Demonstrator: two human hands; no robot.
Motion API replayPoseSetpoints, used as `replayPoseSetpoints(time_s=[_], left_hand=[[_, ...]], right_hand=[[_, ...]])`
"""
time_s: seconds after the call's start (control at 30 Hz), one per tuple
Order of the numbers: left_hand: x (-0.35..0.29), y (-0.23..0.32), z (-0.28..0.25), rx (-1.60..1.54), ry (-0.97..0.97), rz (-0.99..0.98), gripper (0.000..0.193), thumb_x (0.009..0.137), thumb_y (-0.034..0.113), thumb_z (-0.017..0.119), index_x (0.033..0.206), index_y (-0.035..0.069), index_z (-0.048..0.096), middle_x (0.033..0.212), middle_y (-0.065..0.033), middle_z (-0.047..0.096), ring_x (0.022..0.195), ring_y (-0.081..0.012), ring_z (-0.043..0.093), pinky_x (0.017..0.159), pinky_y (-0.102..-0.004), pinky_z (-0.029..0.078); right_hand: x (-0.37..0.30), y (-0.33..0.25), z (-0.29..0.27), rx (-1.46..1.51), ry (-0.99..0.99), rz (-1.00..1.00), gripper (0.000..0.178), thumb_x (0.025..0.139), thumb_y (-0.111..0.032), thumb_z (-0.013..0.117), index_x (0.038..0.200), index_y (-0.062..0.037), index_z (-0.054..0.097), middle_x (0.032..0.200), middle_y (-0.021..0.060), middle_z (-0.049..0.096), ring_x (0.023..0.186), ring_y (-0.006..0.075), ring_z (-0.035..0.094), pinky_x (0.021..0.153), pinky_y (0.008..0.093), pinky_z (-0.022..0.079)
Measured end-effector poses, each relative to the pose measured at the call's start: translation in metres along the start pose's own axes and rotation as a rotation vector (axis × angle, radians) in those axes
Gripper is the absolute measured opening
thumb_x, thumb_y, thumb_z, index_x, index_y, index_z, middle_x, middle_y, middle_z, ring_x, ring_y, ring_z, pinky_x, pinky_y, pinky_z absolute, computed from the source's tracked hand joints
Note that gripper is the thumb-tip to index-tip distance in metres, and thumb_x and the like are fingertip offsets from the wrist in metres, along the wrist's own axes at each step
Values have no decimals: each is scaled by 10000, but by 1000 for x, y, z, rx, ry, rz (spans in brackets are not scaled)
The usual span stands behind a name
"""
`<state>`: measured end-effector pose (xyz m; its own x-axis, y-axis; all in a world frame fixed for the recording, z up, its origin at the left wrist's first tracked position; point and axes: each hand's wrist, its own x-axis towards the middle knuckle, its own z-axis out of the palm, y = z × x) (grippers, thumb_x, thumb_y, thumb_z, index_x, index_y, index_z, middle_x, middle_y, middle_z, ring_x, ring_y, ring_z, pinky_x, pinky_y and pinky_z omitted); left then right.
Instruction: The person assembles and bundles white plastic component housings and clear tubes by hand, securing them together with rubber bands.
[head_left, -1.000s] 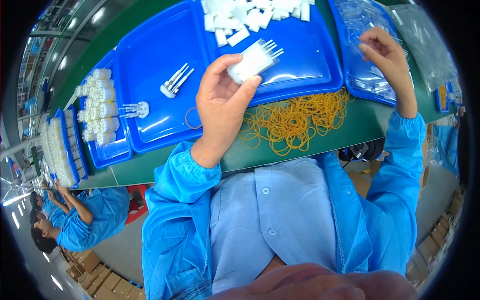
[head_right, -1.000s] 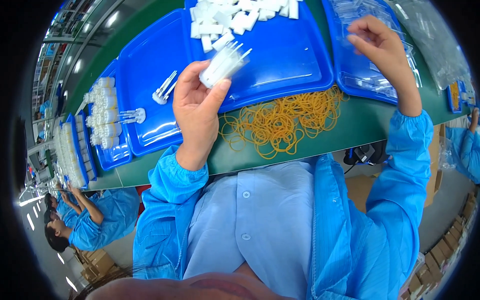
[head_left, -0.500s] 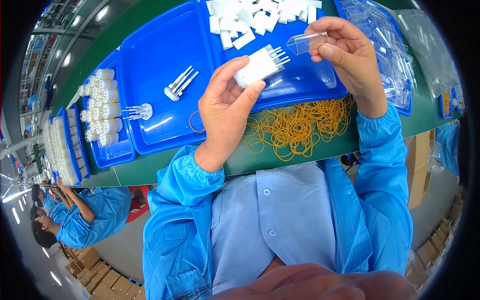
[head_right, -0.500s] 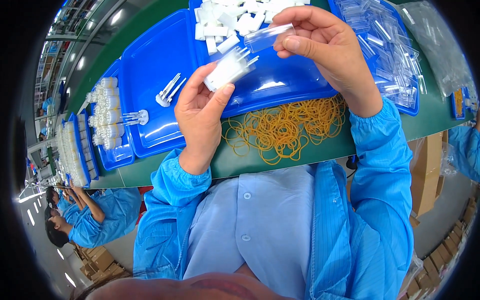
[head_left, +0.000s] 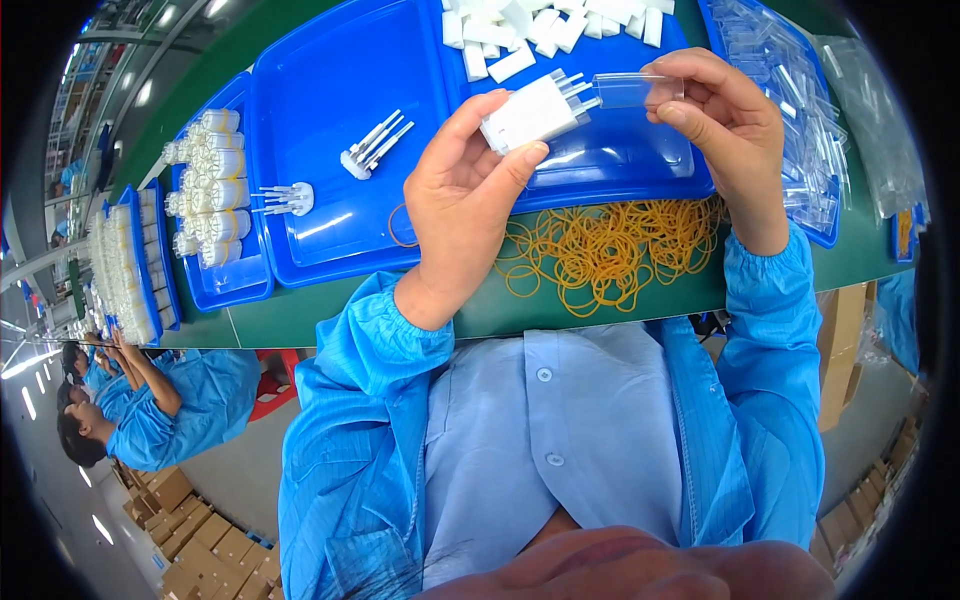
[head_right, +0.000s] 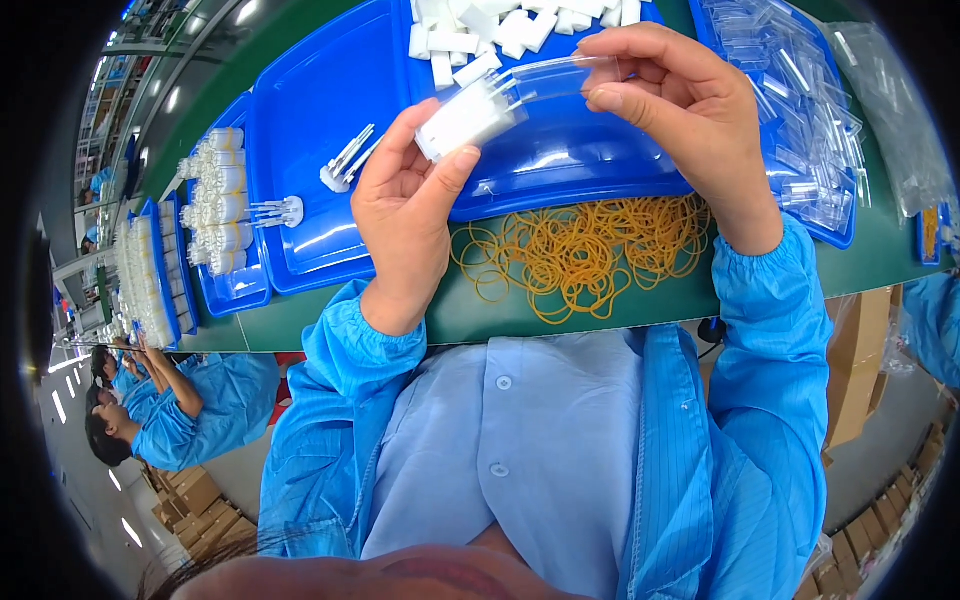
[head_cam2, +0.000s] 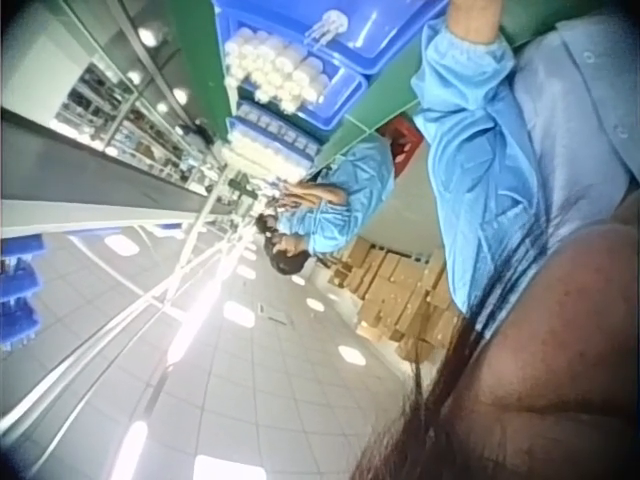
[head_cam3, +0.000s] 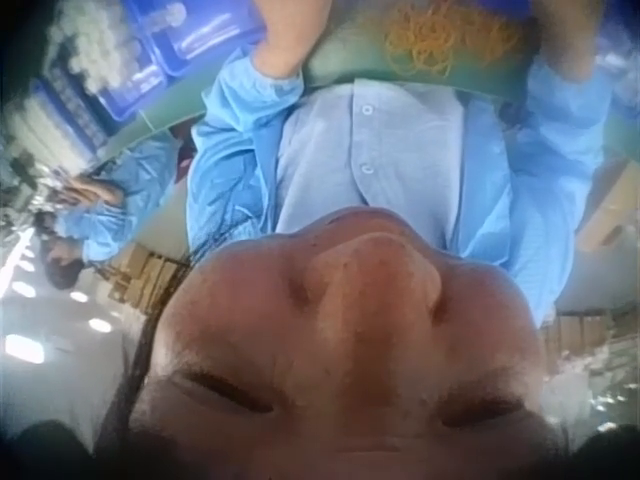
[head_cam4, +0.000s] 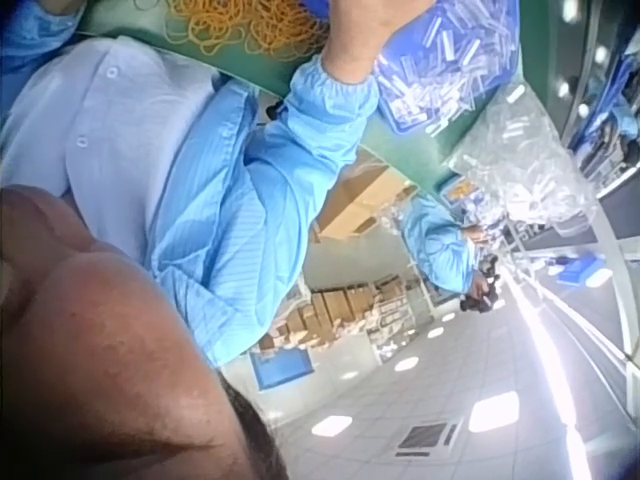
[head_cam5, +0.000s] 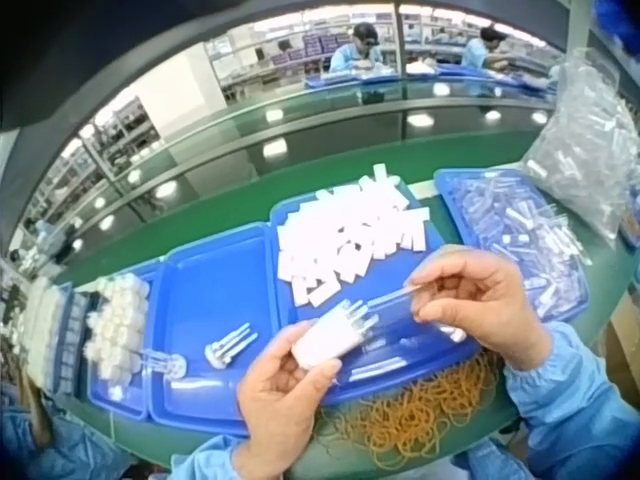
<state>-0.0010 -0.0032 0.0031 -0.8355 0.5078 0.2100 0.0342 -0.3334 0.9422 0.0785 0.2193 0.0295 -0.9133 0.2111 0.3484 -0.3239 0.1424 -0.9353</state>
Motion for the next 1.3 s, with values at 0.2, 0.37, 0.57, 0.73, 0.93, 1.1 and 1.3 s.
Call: replayPoseSetpoints(time_s=[0.2, 0.37, 0.57, 0.73, 0.93, 1.1, 1.3], left_hand=[[-1, 1, 0, 57, -35, 7, 469, 818, -106, 642, 1259, -24, 506, 1164, -155, 586, 1086, -206, 580, 917, -295, 502], [-1, -1, -1, 59, -57, 16, 468, 815, -82, 657, 1257, -26, 514, 1198, -142, 574, 1095, -207, 574, 929, -299, 491], [-1, -2, -2, 79, -80, 41, 477, 802, -99, 663, 1250, -29, 514, 1248, -146, 517, 1122, -232, 561, 938, -328, 504], [-1, -2, -1, 78, -60, 32, 473, 799, -102, 663, 1244, -31, 517, 1234, -142, 522, 1116, -227, 563, 942, -325, 500], [-2, -2, 0, 103, -89, 42, 473, 812, -90, 655, 1259, -38, 507, 1228, -159, 561, 1118, -214, 560, 943, -308, 485], [-3, -2, 0, 99, -89, 51, 478, 810, -98, 652, 1261, -40, 504, 1228, -162, 560, 1117, -214, 559, 941, -308, 487], [-3, -1, 0, 117, -73, 33, 469, 815, -95, 650, 1258, -41, 507, 1220, -157, 563, 1112, -212, 562, 932, -303, 488]], right_hand=[[0, -4, -5, -115, 1, -114, 248, 838, 8, 627, 1085, 31, 617, 1052, 117, 613, 868, 153, 605, 776, 274, 523], [0, -3, -4, -207, -37, -101, 254, 830, 15, 625, 1084, 32, 619, 1047, 116, 602, 875, 149, 601, 771, 261, 510], [0, -5, -1, -170, -82, -71, 265, 816, 19, 634, 1081, 34, 621, 1020, 105, 598, 862, 148, 602, 766, 253, 506], [-2, -5, 0, -153, -71, -66, 268, 814, 19, 639, 1082, 34, 623, 1021, 108, 600, 857, 149, 606, 757, 248, 508], [-1, -5, -1, -169, -118, -75, 267, 811, 9, 667, 1077, 13, 641, 1013, 86, 610, 874, 134, 615, 780, 227, 515], [-1, -5, 0, -169, -129, -66, 261, 809, 1, 685, 1069, -7, 658, 1000, 61, 618, 880, 116, 614, 799, 211, 516], [-3, -3, 4, -99, -95, -31, 263, 801, 9, 691, 1062, -4, 658, 1009, 57, 610, 878, 115, 608, 790, 214, 515]])
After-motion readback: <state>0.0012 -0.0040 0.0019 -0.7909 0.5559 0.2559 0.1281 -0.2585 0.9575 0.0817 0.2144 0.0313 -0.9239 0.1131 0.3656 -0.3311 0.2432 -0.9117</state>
